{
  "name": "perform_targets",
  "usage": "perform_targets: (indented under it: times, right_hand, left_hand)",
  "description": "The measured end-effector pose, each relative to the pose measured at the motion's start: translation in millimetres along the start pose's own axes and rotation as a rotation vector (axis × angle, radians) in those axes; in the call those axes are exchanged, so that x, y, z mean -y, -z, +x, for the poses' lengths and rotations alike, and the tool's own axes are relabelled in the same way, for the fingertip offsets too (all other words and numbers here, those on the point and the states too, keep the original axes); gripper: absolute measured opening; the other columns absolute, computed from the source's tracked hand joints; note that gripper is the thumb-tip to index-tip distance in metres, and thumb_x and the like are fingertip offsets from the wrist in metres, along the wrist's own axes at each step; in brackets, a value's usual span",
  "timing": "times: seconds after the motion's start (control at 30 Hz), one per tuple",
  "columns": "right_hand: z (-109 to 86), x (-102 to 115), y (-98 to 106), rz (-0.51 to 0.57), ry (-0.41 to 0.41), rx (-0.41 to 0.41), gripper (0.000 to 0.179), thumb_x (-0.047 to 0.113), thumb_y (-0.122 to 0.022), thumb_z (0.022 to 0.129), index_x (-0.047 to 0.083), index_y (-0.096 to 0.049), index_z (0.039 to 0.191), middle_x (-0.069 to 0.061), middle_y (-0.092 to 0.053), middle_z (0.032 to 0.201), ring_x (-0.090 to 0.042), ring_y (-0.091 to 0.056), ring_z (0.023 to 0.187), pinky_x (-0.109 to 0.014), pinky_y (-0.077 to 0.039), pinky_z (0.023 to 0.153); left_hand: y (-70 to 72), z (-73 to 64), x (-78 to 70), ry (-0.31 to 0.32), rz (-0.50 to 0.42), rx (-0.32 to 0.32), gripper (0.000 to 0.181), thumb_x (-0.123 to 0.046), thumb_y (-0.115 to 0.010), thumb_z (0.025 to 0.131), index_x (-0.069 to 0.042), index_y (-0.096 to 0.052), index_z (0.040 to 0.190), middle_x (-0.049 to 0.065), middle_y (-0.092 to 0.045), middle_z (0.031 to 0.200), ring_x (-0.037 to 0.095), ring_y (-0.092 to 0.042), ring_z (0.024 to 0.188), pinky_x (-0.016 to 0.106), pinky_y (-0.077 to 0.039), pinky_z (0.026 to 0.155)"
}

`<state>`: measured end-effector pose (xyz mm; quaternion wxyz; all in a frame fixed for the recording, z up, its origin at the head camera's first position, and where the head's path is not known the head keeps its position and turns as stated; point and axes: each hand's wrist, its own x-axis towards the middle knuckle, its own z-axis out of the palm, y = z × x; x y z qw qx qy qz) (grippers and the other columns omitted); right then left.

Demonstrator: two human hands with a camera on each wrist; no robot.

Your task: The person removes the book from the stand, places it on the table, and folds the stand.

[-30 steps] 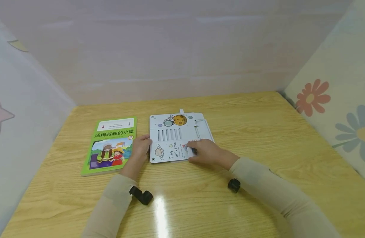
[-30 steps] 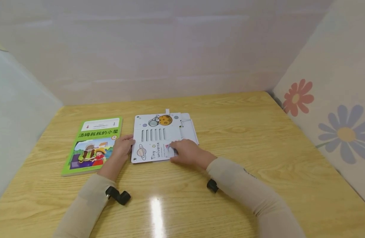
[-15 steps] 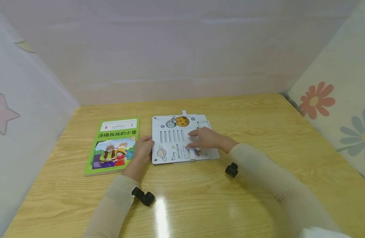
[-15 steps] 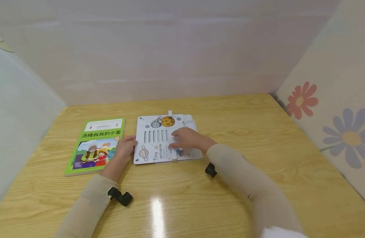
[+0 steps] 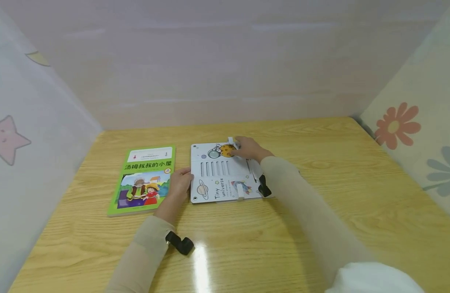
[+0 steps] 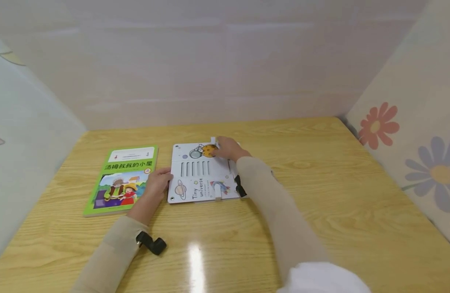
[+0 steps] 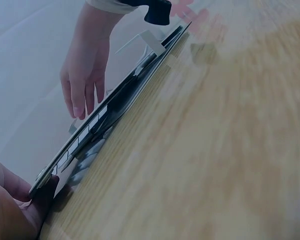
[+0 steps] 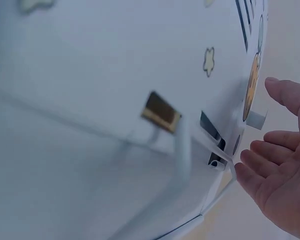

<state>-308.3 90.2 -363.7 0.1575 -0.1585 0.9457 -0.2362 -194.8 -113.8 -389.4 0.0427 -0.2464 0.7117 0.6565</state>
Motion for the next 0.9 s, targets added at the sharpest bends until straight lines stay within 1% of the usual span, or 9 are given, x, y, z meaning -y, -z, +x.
perform_targets:
  times: [0.1, 0.23, 0.4, 0.67, 0.77, 0.9]
  right_hand:
    - [5.2, 1, -2, 0.021, -0.013, -0.002, 0.072, 0.033, -0.058, 0.081, 0.004, -0.021, 0.136, -0.013, -0.029, 0.136, -0.027, -0.025, 0.123, -0.039, -0.023, 0.099]
    - [8.8, 0, -6, 0.015, -0.009, 0.004, 0.071, 0.034, -0.057, 0.082, 0.006, -0.021, 0.137, -0.009, -0.026, 0.137, -0.024, -0.022, 0.124, -0.037, -0.020, 0.100]
    - [6.8, 2, -10, 0.006, -0.001, 0.010, 0.065, 0.032, -0.055, 0.084, 0.008, -0.024, 0.136, -0.007, -0.026, 0.138, -0.023, -0.019, 0.125, -0.035, -0.018, 0.101]
    - [4.8, 3, -12, -0.026, 0.019, -0.001, 0.063, 0.033, -0.054, 0.084, 0.008, -0.027, 0.135, -0.007, -0.031, 0.135, -0.023, -0.022, 0.124, -0.035, -0.020, 0.101]
    - [4.7, 4, -14, -0.039, 0.032, -0.003, 0.062, 0.032, -0.054, 0.085, 0.007, -0.027, 0.135, -0.007, -0.031, 0.135, -0.023, -0.023, 0.124, -0.034, -0.020, 0.101]
    - [3.1, 5, -18, -0.058, 0.052, -0.006, 0.059, 0.029, -0.053, 0.086, 0.006, -0.028, 0.134, -0.009, -0.032, 0.134, -0.023, -0.026, 0.123, -0.034, -0.021, 0.100]
  left_hand:
    - [-0.9, 0.6, 0.0, 0.000, -0.012, -0.002, 0.035, 0.003, -0.046, 0.082, 0.003, -0.048, 0.118, 0.017, -0.051, 0.114, 0.025, -0.047, 0.105, 0.030, -0.039, 0.088]
    - [-1.7, 1.2, 0.1, 0.001, -0.014, -0.001, 0.035, 0.003, -0.046, 0.082, 0.003, -0.048, 0.117, 0.017, -0.051, 0.114, 0.024, -0.047, 0.105, 0.029, -0.039, 0.088]
    - [-1.5, 1.2, 0.8, 0.009, -0.009, -0.010, 0.035, 0.003, -0.047, 0.082, 0.002, -0.048, 0.117, 0.016, -0.051, 0.113, 0.023, -0.048, 0.103, 0.029, -0.040, 0.087]
    - [0.9, 3.4, 1.2, 0.006, -0.016, -0.014, 0.036, 0.004, -0.046, 0.081, 0.003, -0.048, 0.117, 0.017, -0.051, 0.113, 0.024, -0.049, 0.102, 0.028, -0.041, 0.086]
    - [2.0, 5.2, 2.4, 0.014, -0.003, -0.017, 0.036, 0.003, -0.046, 0.082, 0.002, -0.048, 0.117, 0.016, -0.051, 0.113, 0.024, -0.049, 0.103, 0.029, -0.040, 0.086]
    - [2.8, 5.7, 3.4, 0.023, 0.037, -0.020, 0.035, 0.002, -0.046, 0.082, 0.001, -0.048, 0.118, 0.015, -0.051, 0.113, 0.023, -0.048, 0.103, 0.030, -0.040, 0.087]
